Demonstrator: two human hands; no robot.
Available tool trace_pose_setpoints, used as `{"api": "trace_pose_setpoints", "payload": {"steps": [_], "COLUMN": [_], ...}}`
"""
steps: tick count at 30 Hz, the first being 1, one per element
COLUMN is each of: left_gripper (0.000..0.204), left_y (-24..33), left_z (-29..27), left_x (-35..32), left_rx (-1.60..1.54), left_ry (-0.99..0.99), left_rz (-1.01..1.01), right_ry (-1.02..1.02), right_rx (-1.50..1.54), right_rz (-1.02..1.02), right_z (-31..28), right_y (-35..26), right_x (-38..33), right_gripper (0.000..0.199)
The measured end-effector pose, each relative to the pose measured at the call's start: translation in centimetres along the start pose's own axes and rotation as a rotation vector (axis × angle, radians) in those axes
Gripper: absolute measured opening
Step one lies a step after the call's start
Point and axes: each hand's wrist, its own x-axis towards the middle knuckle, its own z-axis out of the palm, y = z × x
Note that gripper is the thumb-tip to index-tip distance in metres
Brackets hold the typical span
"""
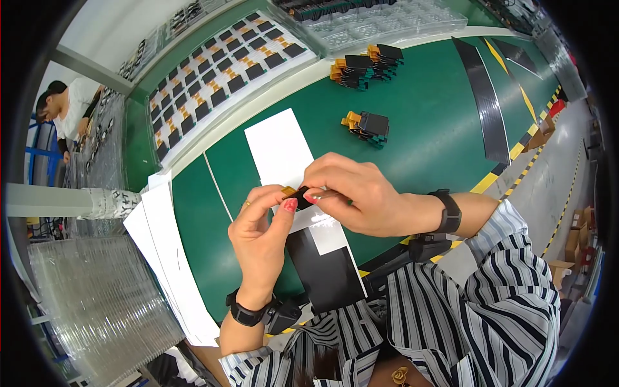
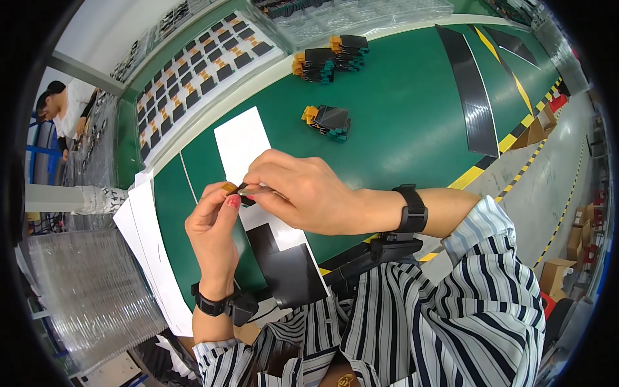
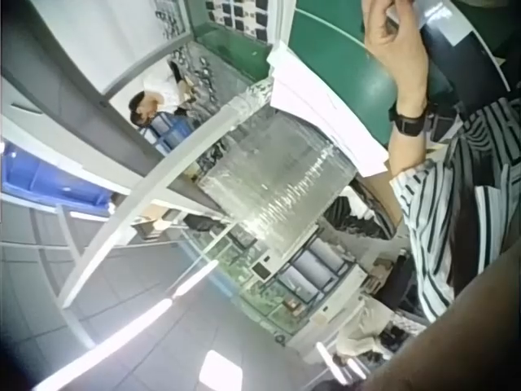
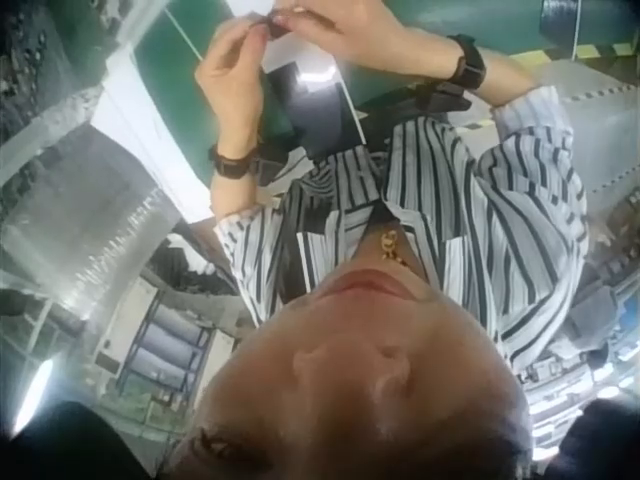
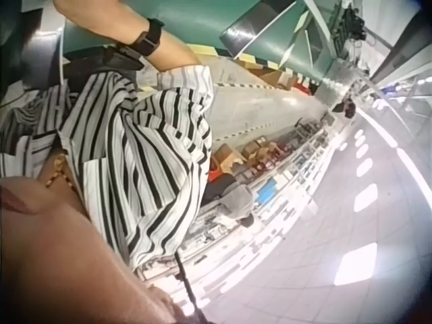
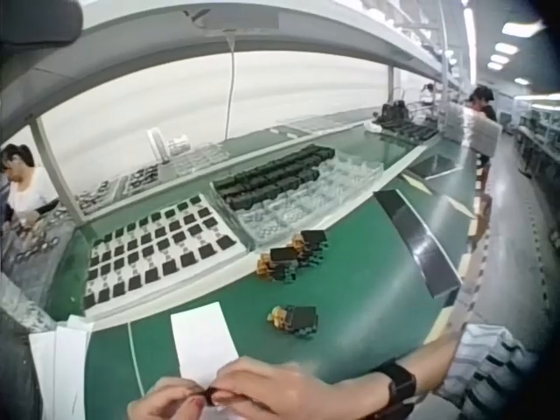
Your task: The person uses tweezers to peel a black adhesive strip from a backing sheet, applies it to a small electronic component, and then places the finished component onto a tray.
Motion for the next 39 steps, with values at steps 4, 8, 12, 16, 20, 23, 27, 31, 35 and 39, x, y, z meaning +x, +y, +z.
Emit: {"api": "trace_pose_setpoints", "payload": {"steps": [4, 8, 12, 16, 20, 23, 27, 31, 35, 39], "left_gripper": [0.015, 0.023, 0.031, 0.033, 0.027, 0.023, 0.019, 0.027, 0.030, 0.032], "left_y": [0.3, -0.4, -0.5, -0.7, -0.6, -0.3, 2.3, 1.2, -0.2, -0.6], "left_z": [0.4, 0.2, 0.1, 0.3, 0.0, -1.2, -2.1, -1.7, -2.3, -2.6], "left_x": [-0.1, 0.1, 0.2, 0.1, 0.4, 0.1, -1.7, -4.1, -5.1, -5.3], "left_rx": [-0.037, -0.013, -0.051, -0.011, -0.009, 0.057, 0.971, 1.233, 1.355, 1.359], "left_ry": [-0.009, -0.038, -0.049, -0.084, -0.058, 0.007, -0.324, -0.339, -0.333, -0.345], "left_rz": [-0.051, -0.149, -0.130, -0.136, -0.150, -0.181, 0.097, 0.288, 0.376, 0.392], "right_ry": [0.074, 0.180, 0.153, 0.079, 0.147, 0.303, 0.122, 0.026, -0.018, -0.003], "right_rx": [-0.020, -0.418, -0.534, -0.612, -0.579, -0.487, 0.494, 0.468, 0.540, 0.522], "right_rz": [-0.047, -0.087, 0.171, 0.254, 0.180, -0.155, 0.451, 0.636, 0.741, 0.755], "right_z": [-0.2, -5.9, -8.6, -8.4, -8.2, -8.1, -6.0, -2.2, -1.1, -0.7], "right_y": [-0.2, 1.2, 2.8, 3.5, 3.2, 1.5, -1.5, 0.5, 1.0, 0.8], "right_x": [-0.1, 1.6, 0.8, -0.3, 0.2, 0.9, -0.8, -1.9, -1.3, -2.0], "right_gripper": [0.014, 0.017, 0.019, 0.017, 0.016, 0.016, 0.020, 0.021, 0.021, 0.020]}}
